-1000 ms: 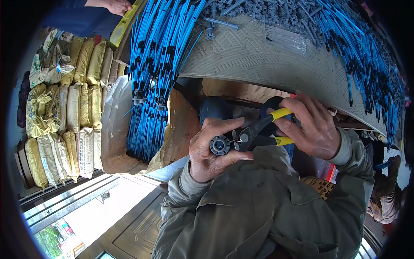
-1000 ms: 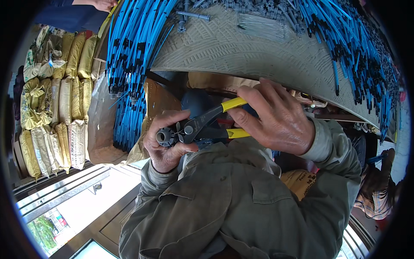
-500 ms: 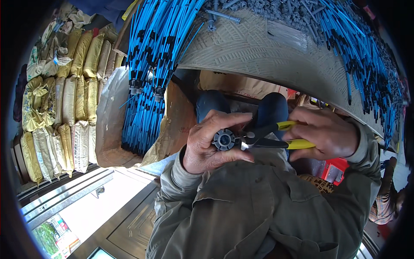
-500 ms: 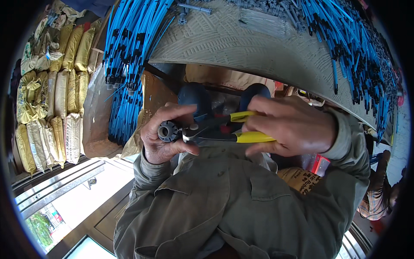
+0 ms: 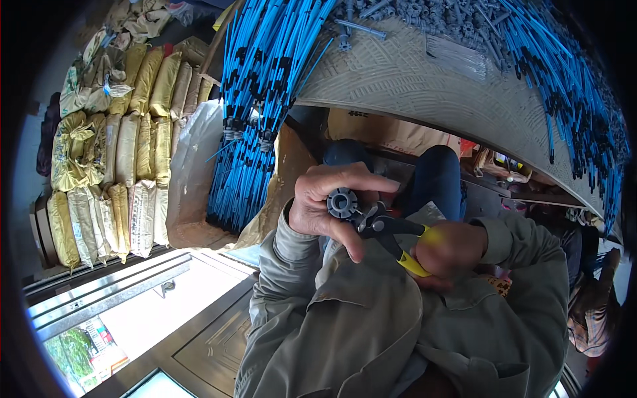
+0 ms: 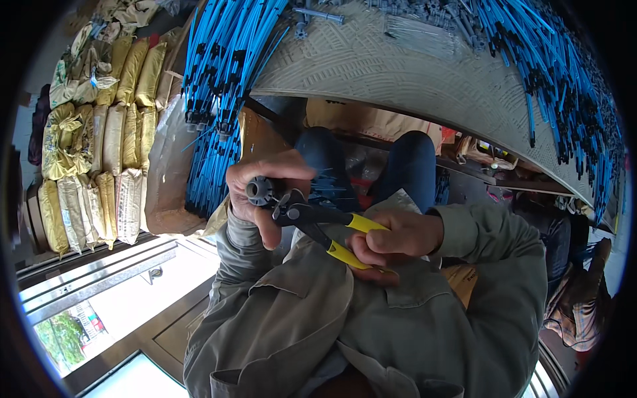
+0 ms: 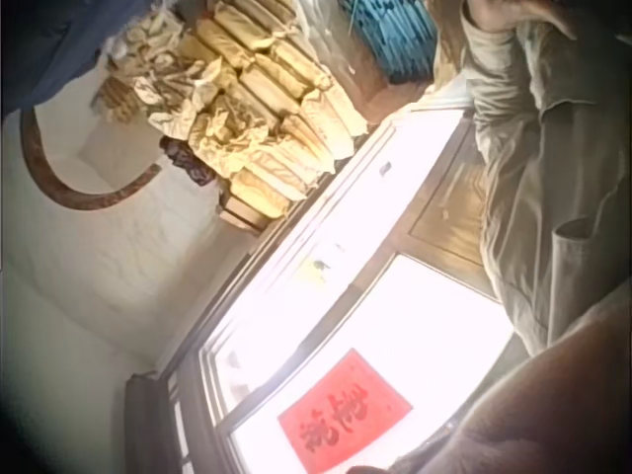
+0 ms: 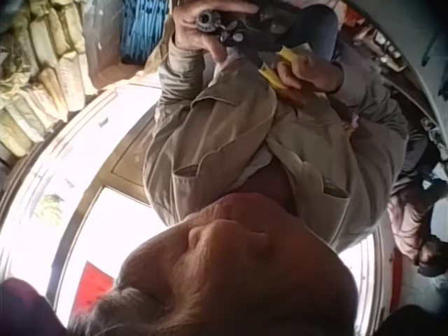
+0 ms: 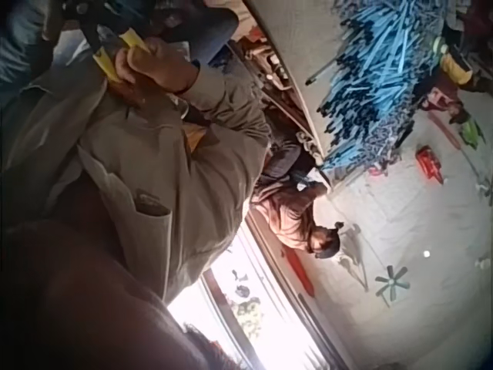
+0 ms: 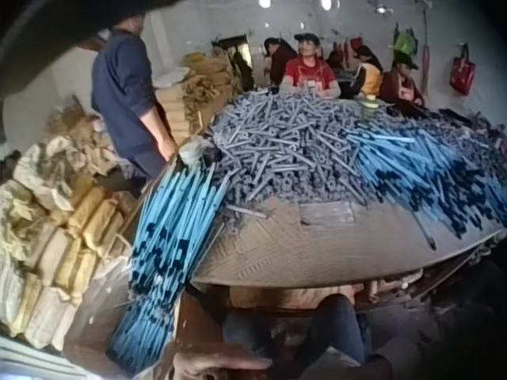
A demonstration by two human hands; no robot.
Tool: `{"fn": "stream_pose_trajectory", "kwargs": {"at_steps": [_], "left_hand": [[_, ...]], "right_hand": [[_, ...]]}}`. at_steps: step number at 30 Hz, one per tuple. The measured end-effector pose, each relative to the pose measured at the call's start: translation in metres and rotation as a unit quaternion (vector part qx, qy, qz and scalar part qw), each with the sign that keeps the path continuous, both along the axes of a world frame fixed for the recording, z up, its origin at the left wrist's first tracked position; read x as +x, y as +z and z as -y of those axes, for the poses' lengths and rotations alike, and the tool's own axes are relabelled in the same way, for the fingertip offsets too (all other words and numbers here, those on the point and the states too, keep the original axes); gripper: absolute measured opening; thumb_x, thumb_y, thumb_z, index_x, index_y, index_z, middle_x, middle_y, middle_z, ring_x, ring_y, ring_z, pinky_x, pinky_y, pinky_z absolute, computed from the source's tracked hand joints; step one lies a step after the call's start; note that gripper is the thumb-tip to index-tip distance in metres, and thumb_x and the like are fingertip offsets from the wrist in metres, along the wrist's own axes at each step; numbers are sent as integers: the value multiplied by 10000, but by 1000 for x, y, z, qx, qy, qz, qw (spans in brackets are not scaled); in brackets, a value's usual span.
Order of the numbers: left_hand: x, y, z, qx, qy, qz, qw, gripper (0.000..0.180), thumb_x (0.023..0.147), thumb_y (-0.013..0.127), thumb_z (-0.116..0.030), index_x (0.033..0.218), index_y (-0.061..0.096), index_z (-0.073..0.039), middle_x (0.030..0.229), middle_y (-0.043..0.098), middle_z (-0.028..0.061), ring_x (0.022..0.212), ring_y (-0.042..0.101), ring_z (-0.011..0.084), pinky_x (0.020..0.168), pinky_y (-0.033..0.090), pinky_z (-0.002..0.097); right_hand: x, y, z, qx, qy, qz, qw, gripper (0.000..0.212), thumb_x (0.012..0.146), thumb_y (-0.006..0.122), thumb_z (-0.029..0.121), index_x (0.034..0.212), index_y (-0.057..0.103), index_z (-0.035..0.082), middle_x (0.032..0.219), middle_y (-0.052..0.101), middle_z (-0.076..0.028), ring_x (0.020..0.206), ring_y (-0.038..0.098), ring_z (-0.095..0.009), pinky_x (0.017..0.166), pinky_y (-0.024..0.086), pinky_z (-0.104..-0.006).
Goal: The person assembles plastic connectors onto blue wire bundles, then crimps the components using a crimping tool.
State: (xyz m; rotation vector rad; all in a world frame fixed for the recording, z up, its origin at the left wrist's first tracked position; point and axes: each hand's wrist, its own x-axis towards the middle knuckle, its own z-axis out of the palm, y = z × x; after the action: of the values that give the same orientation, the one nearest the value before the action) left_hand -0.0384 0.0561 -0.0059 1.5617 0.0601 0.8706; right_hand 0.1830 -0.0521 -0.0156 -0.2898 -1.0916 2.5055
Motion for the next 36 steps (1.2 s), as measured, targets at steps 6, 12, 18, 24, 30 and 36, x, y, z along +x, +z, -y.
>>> {"fn": "stream_pose_trajectory", "kwargs": {"at_steps": [6,12,18,24,30,36], "left_hand": [[-7,-3,6,-62,42,-32,997,964,351,816,-452,1128,569,62,700,583,34,644,568,117,597,446,249],[14,-10,29,-18,178,25,984,1183,331,800,-509,1284,398,65,947,581,105,749,594,164,696,462,263],[64,1,51,-56,388,235,889,1169,417,842,-462,1330,326,55,1138,528,160,828,609,240,758,469,307],[49,-26,65,180,324,-172,913,915,569,849,-208,1288,339,37,1147,539,144,1020,562,247,826,475,351],[42,-20,73,132,300,-166,930,584,655,752,-22,1158,462,37,1026,592,137,1015,564,245,867,453,354],[26,-16,70,70,409,-91,906,393,622,722,18,978,555,4,883,619,102,823,606,220,770,463,328]], "right_hand": [[-12,-8,4,36,-98,-5,995,533,875,470,530,650,471,46,690,499,-47,660,504,-128,600,392,-258],[-34,-25,-29,222,-466,196,834,135,852,581,130,785,553,16,817,547,-46,749,503,-112,671,412,-234],[-34,-52,-31,302,-560,179,750,77,821,606,45,881,588,-1,911,591,-52,797,530,-103,699,444,-249],[-34,-51,-10,137,-546,197,803,90,828,617,69,885,591,5,945,577,-62,834,542,-119,712,446,-261],[-51,-59,-7,160,-609,185,754,118,820,636,86,900,598,8,960,549,-83,828,556,-136,682,454,-272],[-67,-40,-18,371,-571,230,695,177,764,630,14,938,597,2,970,543,-116,825,576,-191,679,456,-278]]}}
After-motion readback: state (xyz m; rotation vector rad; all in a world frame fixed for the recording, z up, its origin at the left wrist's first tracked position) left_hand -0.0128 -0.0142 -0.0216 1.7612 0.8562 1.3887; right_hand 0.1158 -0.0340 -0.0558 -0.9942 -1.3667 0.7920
